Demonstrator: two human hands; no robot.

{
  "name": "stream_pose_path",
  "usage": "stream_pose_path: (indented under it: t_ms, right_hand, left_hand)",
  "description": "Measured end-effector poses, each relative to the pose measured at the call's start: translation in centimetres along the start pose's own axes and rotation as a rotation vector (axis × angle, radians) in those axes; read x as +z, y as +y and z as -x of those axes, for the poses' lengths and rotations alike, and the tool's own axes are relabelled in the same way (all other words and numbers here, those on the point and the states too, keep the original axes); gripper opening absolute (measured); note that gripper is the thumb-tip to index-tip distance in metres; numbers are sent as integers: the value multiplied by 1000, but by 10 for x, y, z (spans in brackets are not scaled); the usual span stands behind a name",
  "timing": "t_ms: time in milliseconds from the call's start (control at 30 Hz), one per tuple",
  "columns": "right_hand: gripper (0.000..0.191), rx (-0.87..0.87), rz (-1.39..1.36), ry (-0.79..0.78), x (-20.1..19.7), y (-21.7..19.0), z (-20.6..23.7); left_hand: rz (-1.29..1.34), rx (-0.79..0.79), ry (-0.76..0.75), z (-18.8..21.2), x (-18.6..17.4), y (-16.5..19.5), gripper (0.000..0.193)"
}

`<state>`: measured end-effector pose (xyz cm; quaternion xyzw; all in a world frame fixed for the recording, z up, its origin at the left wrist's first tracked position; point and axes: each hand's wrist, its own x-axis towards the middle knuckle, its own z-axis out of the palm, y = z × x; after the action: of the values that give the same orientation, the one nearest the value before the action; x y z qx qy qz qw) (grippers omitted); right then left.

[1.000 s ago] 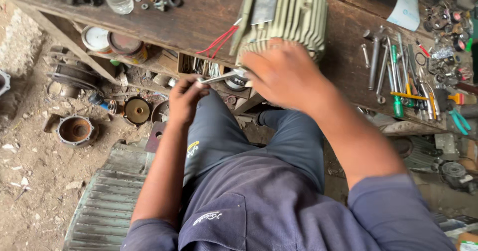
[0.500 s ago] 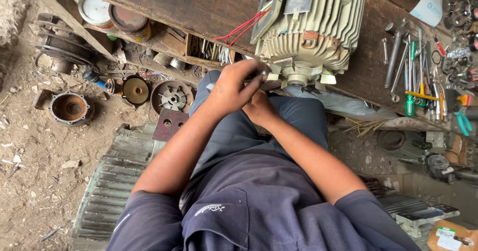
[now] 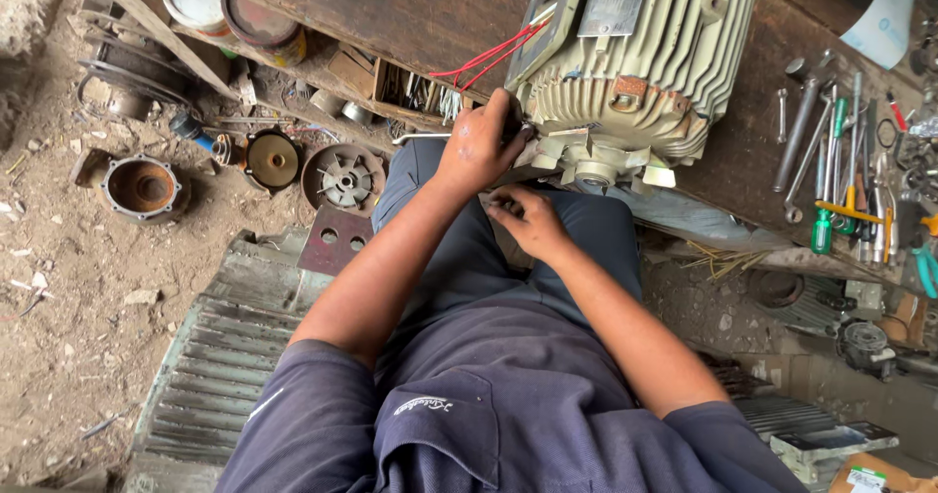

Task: The person sits on the floor at a low workbench and uses a spanner to loosen and tighten bolts on an electric motor, turning the motor to reach different sides and working on the fan-end assembly by hand.

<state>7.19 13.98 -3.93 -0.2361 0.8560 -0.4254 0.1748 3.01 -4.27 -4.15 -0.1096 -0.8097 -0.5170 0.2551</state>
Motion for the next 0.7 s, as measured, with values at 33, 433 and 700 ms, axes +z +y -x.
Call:
stream_pose_path:
  t_ms: [33,433,700]
  right_hand:
    - [24,34,-19,-7,0,4,-2]
    - [32,61,-95,-65,12,13,-23]
    - [40,-281,525,-458,-101,-142,1]
  left_hand:
    - [32,-49,-3,0,2,1,42]
    - [-130,-132,-46,-11,-16,19,39]
    - [-299,-375,44,7,-2,35,37]
